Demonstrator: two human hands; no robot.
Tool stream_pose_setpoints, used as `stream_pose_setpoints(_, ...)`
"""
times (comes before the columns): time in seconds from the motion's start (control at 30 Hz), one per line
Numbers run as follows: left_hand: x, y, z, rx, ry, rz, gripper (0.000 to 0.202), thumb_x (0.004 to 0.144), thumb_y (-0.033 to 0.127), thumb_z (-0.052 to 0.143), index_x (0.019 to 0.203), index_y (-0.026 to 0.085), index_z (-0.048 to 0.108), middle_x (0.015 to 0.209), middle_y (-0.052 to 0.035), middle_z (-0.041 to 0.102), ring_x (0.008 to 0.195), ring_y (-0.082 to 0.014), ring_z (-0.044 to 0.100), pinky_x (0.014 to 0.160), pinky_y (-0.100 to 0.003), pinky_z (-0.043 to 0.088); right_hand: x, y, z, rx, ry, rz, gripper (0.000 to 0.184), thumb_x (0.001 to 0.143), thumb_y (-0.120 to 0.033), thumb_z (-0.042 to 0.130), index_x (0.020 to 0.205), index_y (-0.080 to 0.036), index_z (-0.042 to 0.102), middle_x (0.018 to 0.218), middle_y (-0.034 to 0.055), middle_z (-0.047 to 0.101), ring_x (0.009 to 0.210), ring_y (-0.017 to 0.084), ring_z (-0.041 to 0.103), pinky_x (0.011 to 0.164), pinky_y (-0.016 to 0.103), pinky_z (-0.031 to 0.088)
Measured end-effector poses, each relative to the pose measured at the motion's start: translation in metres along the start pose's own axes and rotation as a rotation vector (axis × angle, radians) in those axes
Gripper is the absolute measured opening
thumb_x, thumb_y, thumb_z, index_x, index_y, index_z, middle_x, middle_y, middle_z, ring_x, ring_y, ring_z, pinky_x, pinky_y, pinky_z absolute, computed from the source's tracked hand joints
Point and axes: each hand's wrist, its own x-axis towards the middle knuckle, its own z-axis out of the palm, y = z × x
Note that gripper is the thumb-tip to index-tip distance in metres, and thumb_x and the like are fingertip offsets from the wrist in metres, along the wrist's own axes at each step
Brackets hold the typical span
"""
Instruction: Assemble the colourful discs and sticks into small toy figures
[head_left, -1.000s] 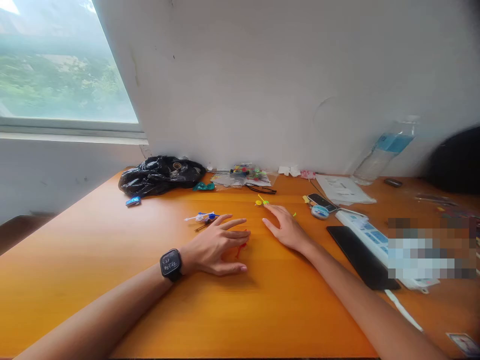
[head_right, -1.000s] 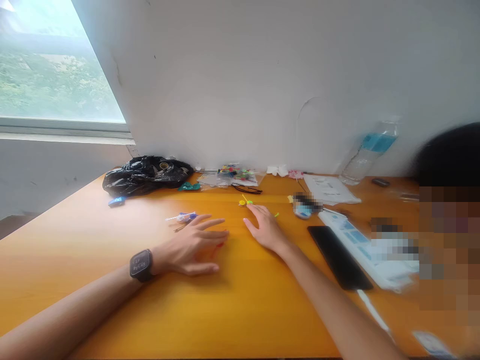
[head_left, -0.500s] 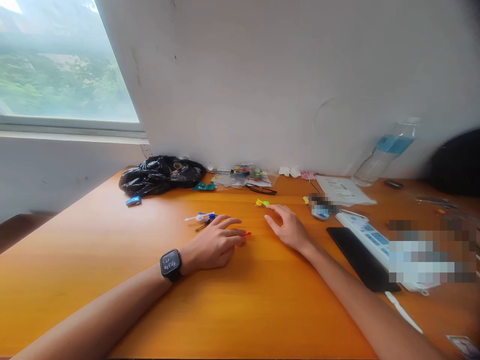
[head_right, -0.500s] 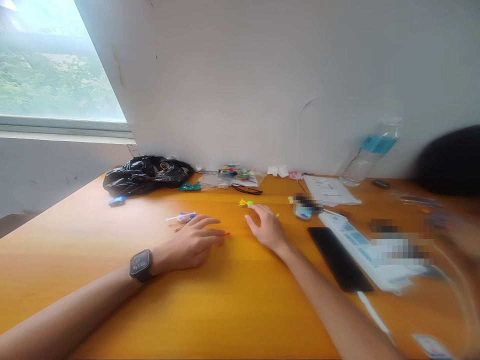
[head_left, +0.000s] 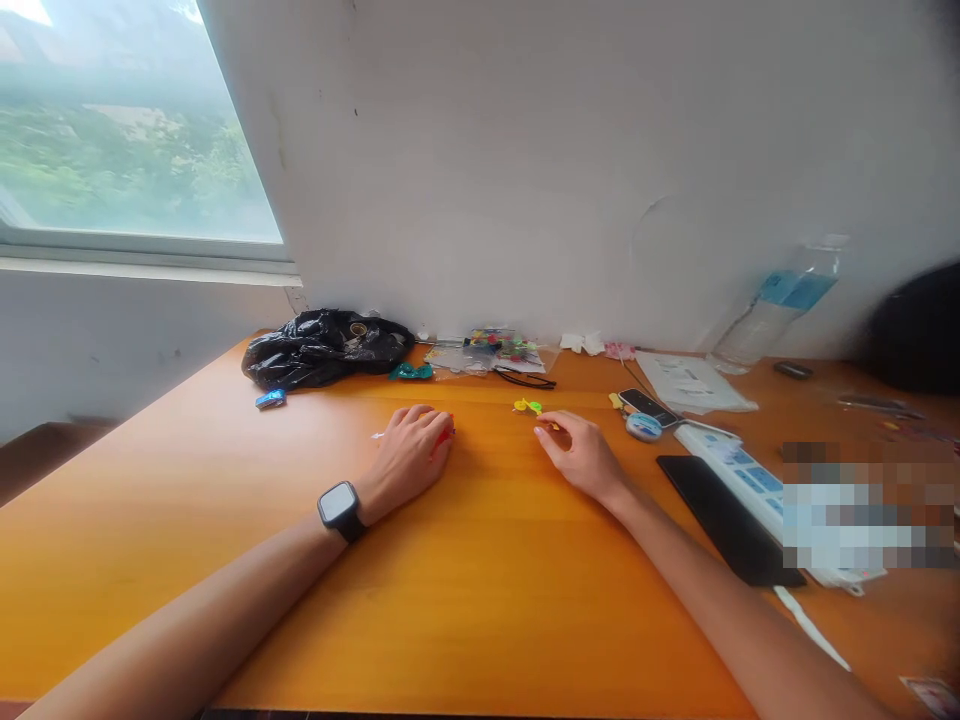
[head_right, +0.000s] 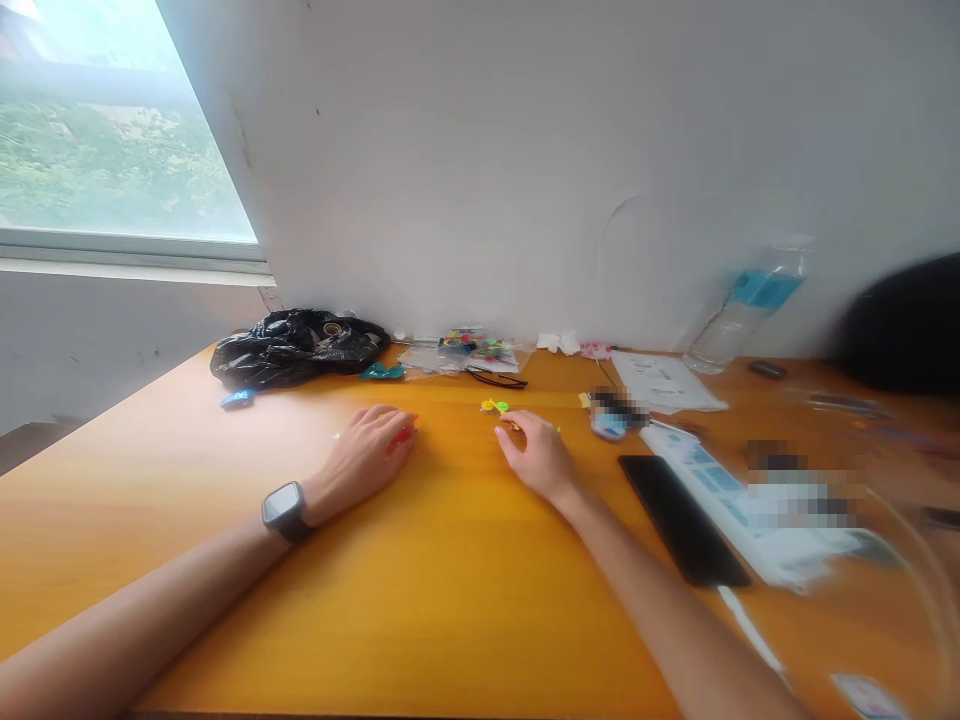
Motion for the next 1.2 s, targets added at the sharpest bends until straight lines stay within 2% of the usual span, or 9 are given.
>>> stream_pose_setpoints(0.17,-0.001,-0.001,0.001,-0.024,-0.026,-0.088,0.023,0.102,0.025,0.053,0.124,0.024,0.059,0.122,-0.0079,0.072,0.111,-0.0279,0.064,0.095,-0.041,0.049,-0.001,-0.003,-0.001,-0.002,0.013,-0.001,0.025,0.096,-0.038,0.061,0.110,-0.021,0.073,0.113,0.0106,0.077,0.099,0.027,0.073,0.091,0.043,0.058)
stream_pose_setpoints(0.4,-0.001,0.000,-0.002,-0.015,-0.102,-0.084,0.024,0.106,0.021,0.041,0.117,0.024,0.062,0.116,-0.0060,0.075,0.105,-0.0264,0.066,0.090,-0.040,0.049,0.000,0.002,0.001,-0.028,-0.031,0.024,0.025,0.096,-0.033,0.058,0.107,-0.018,0.074,0.102,0.0104,0.078,0.074,0.022,0.070,0.071,0.036,0.058)
stream_pose_setpoints(0.57,-0.003,-0.001,0.002,-0.057,-0.060,-0.072,0.022,0.105,0.020,0.042,0.118,0.023,0.060,0.117,-0.0074,0.075,0.107,-0.0274,0.066,0.092,-0.043,0.051,0.002,0.005,-0.002,-0.037,-0.006,-0.042,0.027,0.096,-0.022,0.050,0.106,-0.019,0.075,0.108,0.0109,0.079,0.091,0.026,0.074,0.082,0.038,0.058)
stream_pose_setpoints(0.7,-0.003,-0.001,0.006,-0.093,0.045,-0.041,0.032,0.098,0.021,0.055,0.129,0.021,0.057,0.126,-0.0120,0.071,0.127,-0.0337,0.058,0.104,-0.053,0.050,0.002,0.004,-0.003,-0.033,0.007,-0.049,0.028,0.096,-0.019,0.050,0.107,-0.020,0.076,0.109,0.0104,0.079,0.094,0.027,0.075,0.086,0.040,0.059)
stream_pose_setpoints(0.77,-0.004,0.003,0.003,-0.147,0.077,0.027,0.036,0.097,0.019,0.055,0.134,0.021,0.056,0.130,-0.0129,0.069,0.133,-0.0328,0.055,0.108,-0.053,0.050,0.002,0.005,-0.002,-0.043,0.002,-0.045,0.028,0.096,-0.019,0.051,0.107,-0.020,0.077,0.109,0.0105,0.079,0.094,0.027,0.075,0.086,0.041,0.059)
stream_pose_setpoints(0.83,-0.005,0.009,-0.003,-0.247,0.016,0.159,0.036,0.100,0.018,0.053,0.135,0.022,0.058,0.135,-0.0114,0.068,0.133,-0.0284,0.057,0.112,-0.048,0.050,0.002,0.006,-0.001,-0.057,-0.006,-0.043,0.029,0.096,-0.018,0.050,0.106,-0.020,0.077,0.109,0.0107,0.079,0.096,0.028,0.075,0.088,0.041,0.059)
stream_pose_setpoints(0.97,-0.008,0.023,-0.013,-0.421,-0.253,0.391,0.043,0.102,0.024,0.055,0.146,0.024,0.055,0.147,-0.0097,0.063,0.138,-0.0242,0.058,0.118,-0.041,0.048,0.002,0.007,-0.001,-0.073,-0.022,-0.038,0.031,0.095,-0.017,0.050,0.108,-0.020,0.078,0.110,0.0112,0.079,0.098,0.028,0.075,0.089,0.041,0.059)
stream_pose_setpoints(1.07,-0.010,0.026,-0.014,-0.442,-0.334,0.396,0.053,0.104,0.032,0.057,0.155,0.024,0.048,0.156,-0.0106,0.056,0.148,-0.0262,0.048,0.124,-0.043,0.042,0.002,0.008,-0.001,-0.074,-0.027,-0.041,0.031,0.095,-0.017,0.050,0.108,-0.019,0.078,0.111,0.0114,0.079,0.099,0.028,0.075,0.090,0.041,0.059)
stream_pose_setpoints(1.2,-0.012,0.022,-0.009,-0.397,-0.335,0.347,0.060,0.104,0.041,0.057,0.159,0.024,0.042,0.160,-0.0109,0.050,0.153,-0.0289,0.041,0.126,-0.048,0.039,0.002,0.009,-0.001,-0.074,-0.026,-0.051,0.032,0.095,-0.015,0.047,0.106,-0.019,0.078,0.110,0.0116,0.079,0.100,0.028,0.075,0.091,0.041,0.058)
